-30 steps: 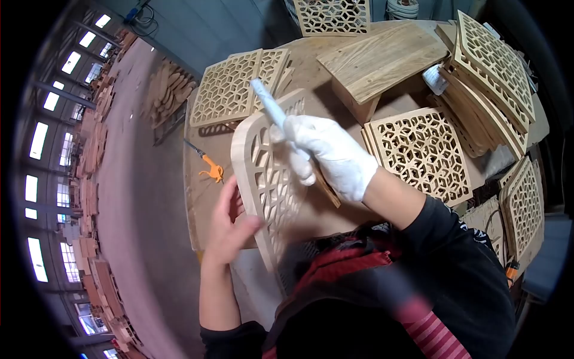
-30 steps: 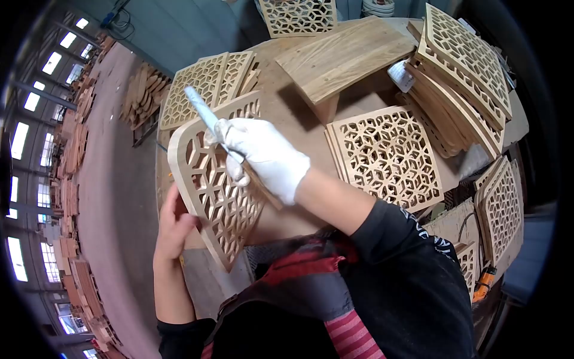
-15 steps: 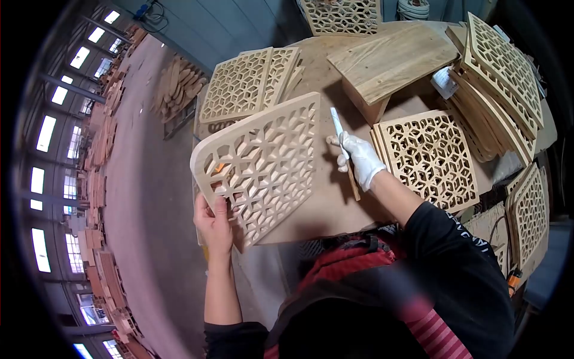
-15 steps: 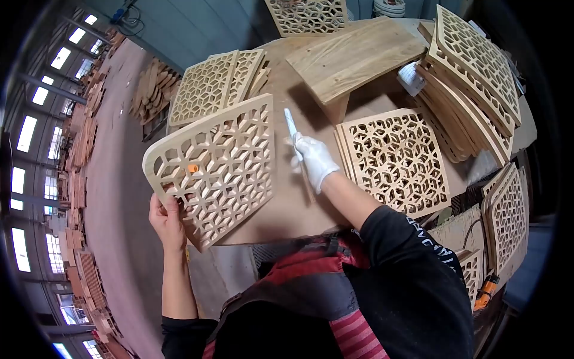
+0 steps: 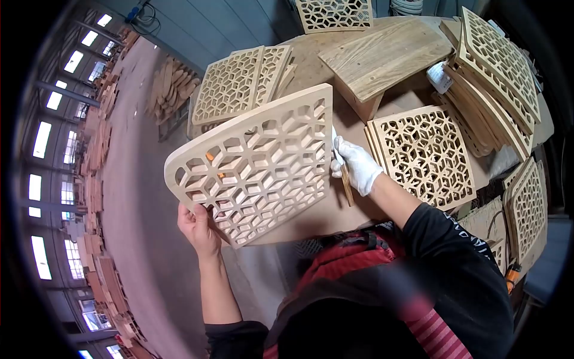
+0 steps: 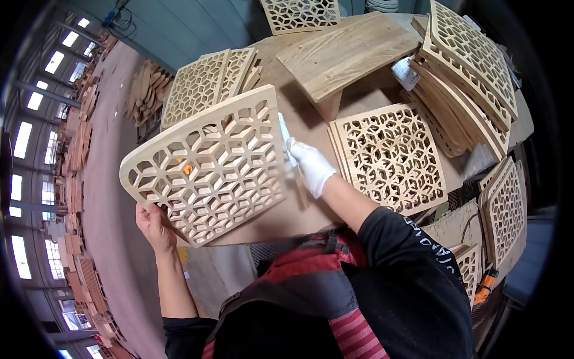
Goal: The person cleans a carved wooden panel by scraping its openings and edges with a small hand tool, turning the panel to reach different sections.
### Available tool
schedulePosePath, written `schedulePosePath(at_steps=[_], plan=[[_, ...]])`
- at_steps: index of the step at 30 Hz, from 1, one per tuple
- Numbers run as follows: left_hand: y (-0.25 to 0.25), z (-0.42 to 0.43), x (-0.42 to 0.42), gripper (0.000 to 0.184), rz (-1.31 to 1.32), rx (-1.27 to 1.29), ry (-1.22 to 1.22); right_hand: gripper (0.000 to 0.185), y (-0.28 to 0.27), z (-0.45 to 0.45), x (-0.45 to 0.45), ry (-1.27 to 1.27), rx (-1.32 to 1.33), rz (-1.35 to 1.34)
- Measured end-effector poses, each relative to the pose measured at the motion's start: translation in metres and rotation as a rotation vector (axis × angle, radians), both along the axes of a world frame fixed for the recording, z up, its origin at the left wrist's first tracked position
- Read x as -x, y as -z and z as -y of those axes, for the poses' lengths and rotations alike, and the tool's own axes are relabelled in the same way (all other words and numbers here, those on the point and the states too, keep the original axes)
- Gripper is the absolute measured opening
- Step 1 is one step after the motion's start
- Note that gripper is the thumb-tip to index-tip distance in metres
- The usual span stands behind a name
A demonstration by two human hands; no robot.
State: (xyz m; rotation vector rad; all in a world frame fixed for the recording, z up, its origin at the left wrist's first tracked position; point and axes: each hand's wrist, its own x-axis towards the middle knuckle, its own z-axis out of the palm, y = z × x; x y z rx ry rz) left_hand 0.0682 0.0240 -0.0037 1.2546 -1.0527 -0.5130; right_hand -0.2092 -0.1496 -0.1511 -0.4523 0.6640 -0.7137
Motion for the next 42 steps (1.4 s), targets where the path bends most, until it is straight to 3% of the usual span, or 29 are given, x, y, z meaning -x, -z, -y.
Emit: schedulePosePath(at_steps=[11, 12, 21, 24, 31, 42], plan=[[0.001, 0.004, -0.009, 0.034, -0.232, -0.074, -0.003, 0.030, -0.027, -0.001, 0.006, -0.037, -0.097, 0.093], [0.001, 0.004, -0.010, 0.034, -0.252, -0.082, -0.010, 0.029, -0.029, -0.001, 0.004, 0.000, -0.084, -0.020], [-0.010, 0.004, 0.001, 0.033, -0.248, -0.125, -0.016, 0.036, -0.020, 0.002, 0.004, -0.018, -0.166, 0.043], [-0.017, 0.002, 0.014, 0.032, -0.159, -0.130, -0.068, 0.038, -0.025, -0.001, 0.002, 0.005, -0.095, -0.132], [-0.018, -0.016, 0.022, 0.033, 0.455, -0.092, -0.154, 0.033, -0.053, -0.024, 0.006, 0.068, 0.237, -0.350], [-0.001, -0.031, 0.029, 0.047, 0.361, -0.062, -0.166, 0.028, -0.058, -0.043, 0.023, 0.060, 0.174, -0.334]])
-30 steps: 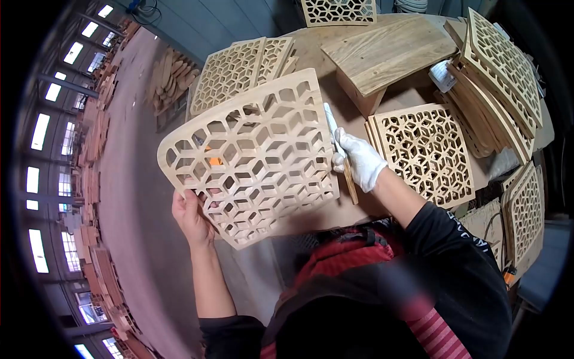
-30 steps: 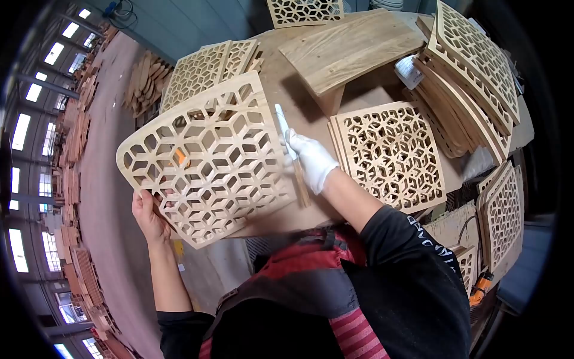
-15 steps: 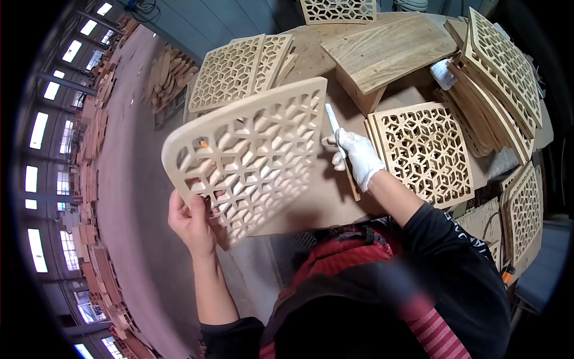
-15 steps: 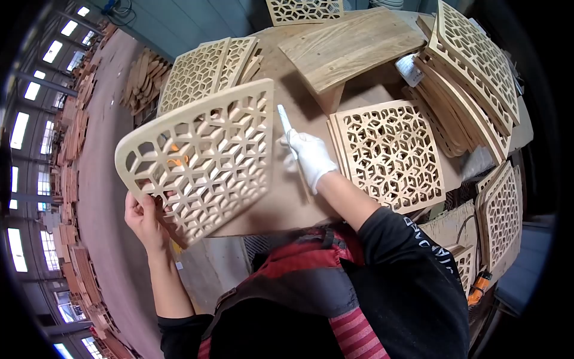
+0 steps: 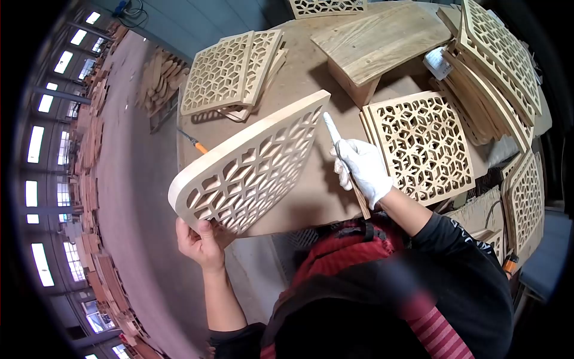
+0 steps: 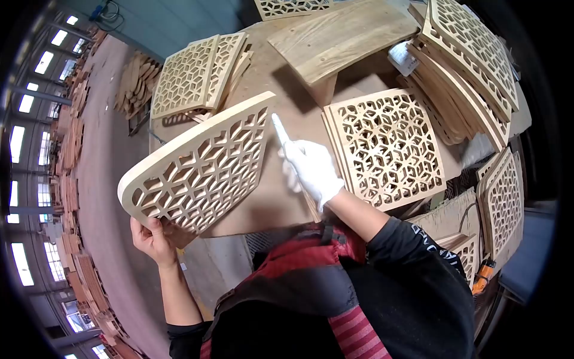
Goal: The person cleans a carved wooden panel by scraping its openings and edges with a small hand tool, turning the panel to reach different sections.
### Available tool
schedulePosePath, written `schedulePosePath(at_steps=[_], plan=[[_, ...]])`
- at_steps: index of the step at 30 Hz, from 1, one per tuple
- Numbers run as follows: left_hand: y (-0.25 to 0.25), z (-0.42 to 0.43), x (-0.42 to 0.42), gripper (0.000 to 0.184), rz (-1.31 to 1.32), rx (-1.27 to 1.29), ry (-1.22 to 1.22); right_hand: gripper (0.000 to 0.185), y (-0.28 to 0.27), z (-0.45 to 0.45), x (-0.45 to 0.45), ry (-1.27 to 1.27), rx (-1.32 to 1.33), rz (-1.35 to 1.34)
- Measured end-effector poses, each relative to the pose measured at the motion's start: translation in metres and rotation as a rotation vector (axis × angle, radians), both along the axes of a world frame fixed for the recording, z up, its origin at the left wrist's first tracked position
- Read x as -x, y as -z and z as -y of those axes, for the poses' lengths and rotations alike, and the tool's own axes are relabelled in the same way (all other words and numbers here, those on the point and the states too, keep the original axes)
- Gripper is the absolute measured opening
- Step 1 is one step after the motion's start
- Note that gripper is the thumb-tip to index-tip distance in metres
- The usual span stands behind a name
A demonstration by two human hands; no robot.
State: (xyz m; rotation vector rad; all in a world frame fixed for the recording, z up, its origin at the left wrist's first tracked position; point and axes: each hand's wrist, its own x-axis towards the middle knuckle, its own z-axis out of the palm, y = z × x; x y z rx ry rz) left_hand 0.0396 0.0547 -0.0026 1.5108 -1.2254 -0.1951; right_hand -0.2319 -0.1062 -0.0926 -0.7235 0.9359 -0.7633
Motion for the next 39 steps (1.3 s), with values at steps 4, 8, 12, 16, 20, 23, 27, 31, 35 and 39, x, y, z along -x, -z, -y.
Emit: schedulePosePath(at_steps=[4, 8, 12, 16, 20, 23, 27, 31, 35, 39], plan=[[0.004, 0.003, 0.001, 0.047, -0.024, 0.049, 0.006, 0.025, 0.002, 0.000, -0.001, -0.009, -0.010, 0.020], [0.005, 0.000, -0.002, 0.047, -0.034, 0.038, 0.009, 0.025, 0.006, 0.001, -0.003, -0.015, -0.012, 0.038], [0.010, -0.002, -0.005, 0.046, -0.049, 0.050, 0.005, 0.024, 0.004, 0.001, -0.005, -0.028, -0.039, 0.035], [0.012, -0.005, -0.011, 0.043, -0.104, 0.032, 0.010, 0.027, -0.004, 0.003, -0.009, -0.033, -0.024, 0.005], [0.013, -0.004, -0.010, 0.037, -0.189, 0.041, 0.019, 0.026, -0.005, 0.006, -0.010, -0.047, -0.009, 0.027], [0.015, 0.000, -0.009, 0.041, -0.347, 0.090, 0.015, 0.027, -0.004, 0.009, -0.011, -0.046, 0.028, -0.001], [0.017, -0.004, -0.020, 0.033, -0.507, 0.114, -0.018, 0.030, 0.003, 0.011, -0.010, -0.003, 0.056, -0.054], [0.009, -0.002, -0.021, 0.032, -0.553, 0.132, -0.029, 0.032, 0.017, 0.010, -0.005, -0.034, 0.045, -0.107], [0.003, 0.001, -0.023, 0.031, -0.651, 0.128, -0.048, 0.035, 0.020, 0.008, -0.003, -0.056, -0.002, -0.105], [-0.010, 0.011, -0.015, 0.033, -0.883, 0.025, -0.241, 0.037, 0.021, 0.008, 0.004, -0.116, 0.014, -0.059]])
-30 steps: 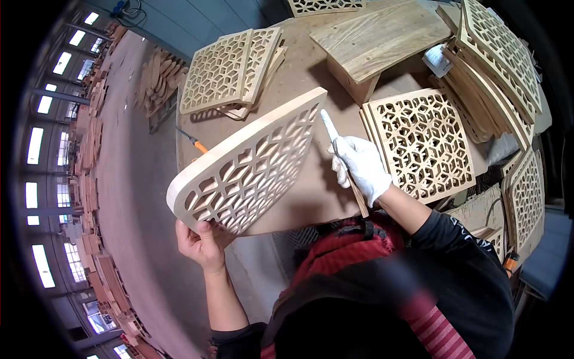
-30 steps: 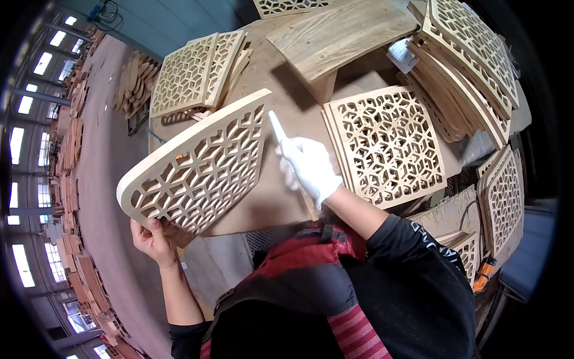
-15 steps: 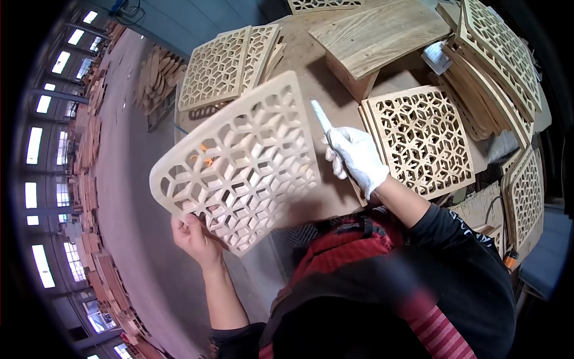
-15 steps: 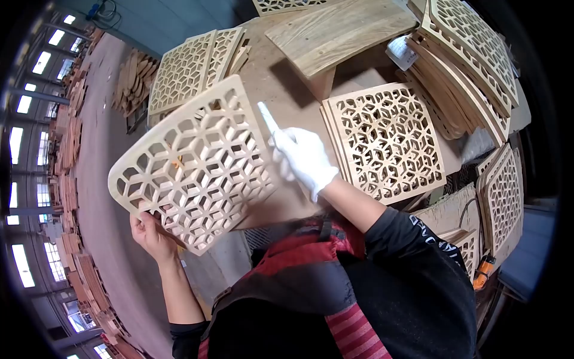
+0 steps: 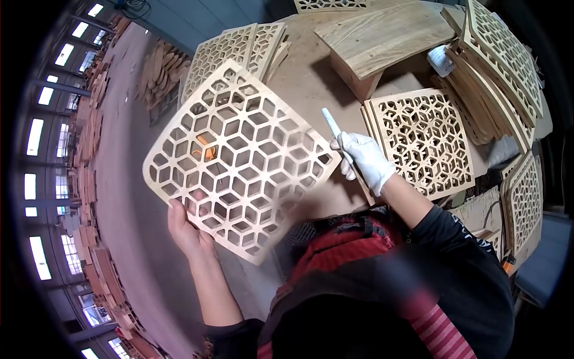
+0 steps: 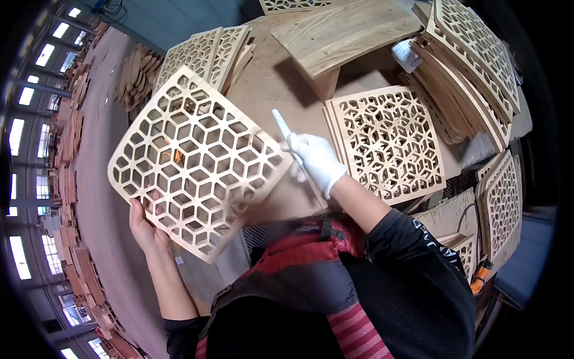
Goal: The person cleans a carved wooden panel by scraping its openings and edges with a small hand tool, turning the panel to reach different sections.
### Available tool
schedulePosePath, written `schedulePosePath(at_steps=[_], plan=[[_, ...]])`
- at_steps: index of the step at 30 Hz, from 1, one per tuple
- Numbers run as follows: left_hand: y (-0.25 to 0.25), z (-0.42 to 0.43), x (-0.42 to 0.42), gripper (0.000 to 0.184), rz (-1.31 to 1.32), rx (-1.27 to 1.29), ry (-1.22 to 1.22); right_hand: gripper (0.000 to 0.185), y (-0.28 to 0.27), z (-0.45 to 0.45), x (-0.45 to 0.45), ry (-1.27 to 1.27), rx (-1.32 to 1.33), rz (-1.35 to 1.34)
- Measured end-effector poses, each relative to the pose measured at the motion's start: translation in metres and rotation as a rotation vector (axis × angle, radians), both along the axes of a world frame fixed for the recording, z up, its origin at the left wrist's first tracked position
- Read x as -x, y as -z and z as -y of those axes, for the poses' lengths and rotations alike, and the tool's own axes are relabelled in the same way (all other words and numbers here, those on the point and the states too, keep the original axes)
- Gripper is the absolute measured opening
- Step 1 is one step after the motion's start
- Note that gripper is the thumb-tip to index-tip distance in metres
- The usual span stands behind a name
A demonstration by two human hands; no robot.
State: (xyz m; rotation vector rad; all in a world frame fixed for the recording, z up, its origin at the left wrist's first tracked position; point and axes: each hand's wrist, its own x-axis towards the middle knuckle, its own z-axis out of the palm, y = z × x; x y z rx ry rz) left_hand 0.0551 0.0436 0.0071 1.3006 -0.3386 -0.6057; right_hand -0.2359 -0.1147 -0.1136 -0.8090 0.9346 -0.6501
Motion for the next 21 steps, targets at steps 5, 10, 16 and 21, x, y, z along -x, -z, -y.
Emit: schedulePosePath(at_steps=[5, 10, 16, 21], plan=[[0.017, 0.001, -0.014, 0.036, -0.280, -0.075, -0.100, 0.032, -0.015, 0.005, 0.011, 0.003, -0.104, 0.149], [0.028, -0.009, -0.032, 0.035, -0.410, -0.065, -0.005, 0.034, -0.023, 0.003, 0.015, 0.002, -0.072, 0.181], [0.032, -0.013, -0.049, 0.032, -0.578, -0.074, 0.090, 0.035, -0.042, 0.000, 0.017, 0.025, -0.080, 0.152], [0.028, -0.009, -0.042, 0.032, -0.616, -0.107, 0.083, 0.033, -0.051, -0.001, 0.017, 0.049, -0.043, 0.161]])
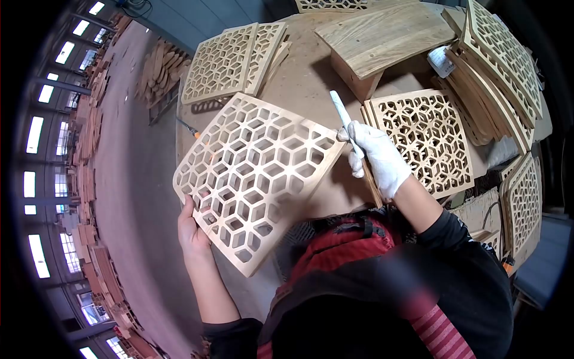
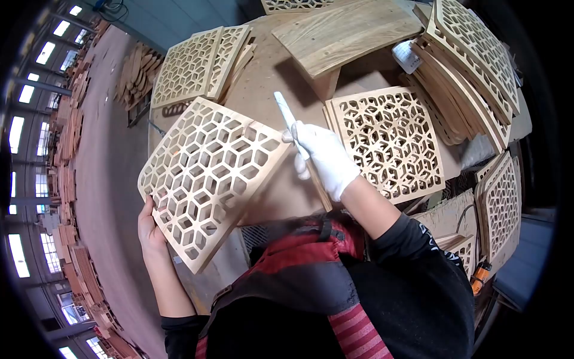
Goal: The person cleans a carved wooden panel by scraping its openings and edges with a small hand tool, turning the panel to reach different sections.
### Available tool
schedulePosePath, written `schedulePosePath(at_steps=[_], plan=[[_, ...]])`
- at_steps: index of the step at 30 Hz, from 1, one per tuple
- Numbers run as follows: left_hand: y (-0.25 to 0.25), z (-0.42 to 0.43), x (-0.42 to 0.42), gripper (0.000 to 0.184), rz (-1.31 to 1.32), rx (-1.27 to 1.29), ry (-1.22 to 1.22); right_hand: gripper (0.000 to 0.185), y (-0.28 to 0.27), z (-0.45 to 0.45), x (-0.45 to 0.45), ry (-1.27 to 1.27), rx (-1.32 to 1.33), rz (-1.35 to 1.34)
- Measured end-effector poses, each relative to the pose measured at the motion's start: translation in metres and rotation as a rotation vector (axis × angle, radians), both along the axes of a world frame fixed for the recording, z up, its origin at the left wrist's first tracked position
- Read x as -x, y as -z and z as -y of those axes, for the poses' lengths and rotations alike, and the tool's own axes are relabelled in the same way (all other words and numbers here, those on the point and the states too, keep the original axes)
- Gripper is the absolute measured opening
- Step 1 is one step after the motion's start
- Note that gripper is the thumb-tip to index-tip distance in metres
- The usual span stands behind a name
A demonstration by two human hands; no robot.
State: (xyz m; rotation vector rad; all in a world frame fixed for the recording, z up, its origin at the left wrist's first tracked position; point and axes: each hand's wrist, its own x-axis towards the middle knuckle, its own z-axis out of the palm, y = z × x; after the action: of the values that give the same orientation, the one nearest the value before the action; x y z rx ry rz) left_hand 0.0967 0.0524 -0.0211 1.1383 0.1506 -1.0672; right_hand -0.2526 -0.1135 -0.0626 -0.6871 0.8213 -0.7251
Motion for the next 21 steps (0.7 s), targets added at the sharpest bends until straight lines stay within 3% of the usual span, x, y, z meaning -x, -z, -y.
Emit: schedulePosePath(at_steps=[21], plan=[[-0.004, 0.000, 0.010, 0.031, -0.011, 0.070, -0.023, 0.037, -0.003, -0.004, 0.000, 0.010, 0.007, -0.021]])
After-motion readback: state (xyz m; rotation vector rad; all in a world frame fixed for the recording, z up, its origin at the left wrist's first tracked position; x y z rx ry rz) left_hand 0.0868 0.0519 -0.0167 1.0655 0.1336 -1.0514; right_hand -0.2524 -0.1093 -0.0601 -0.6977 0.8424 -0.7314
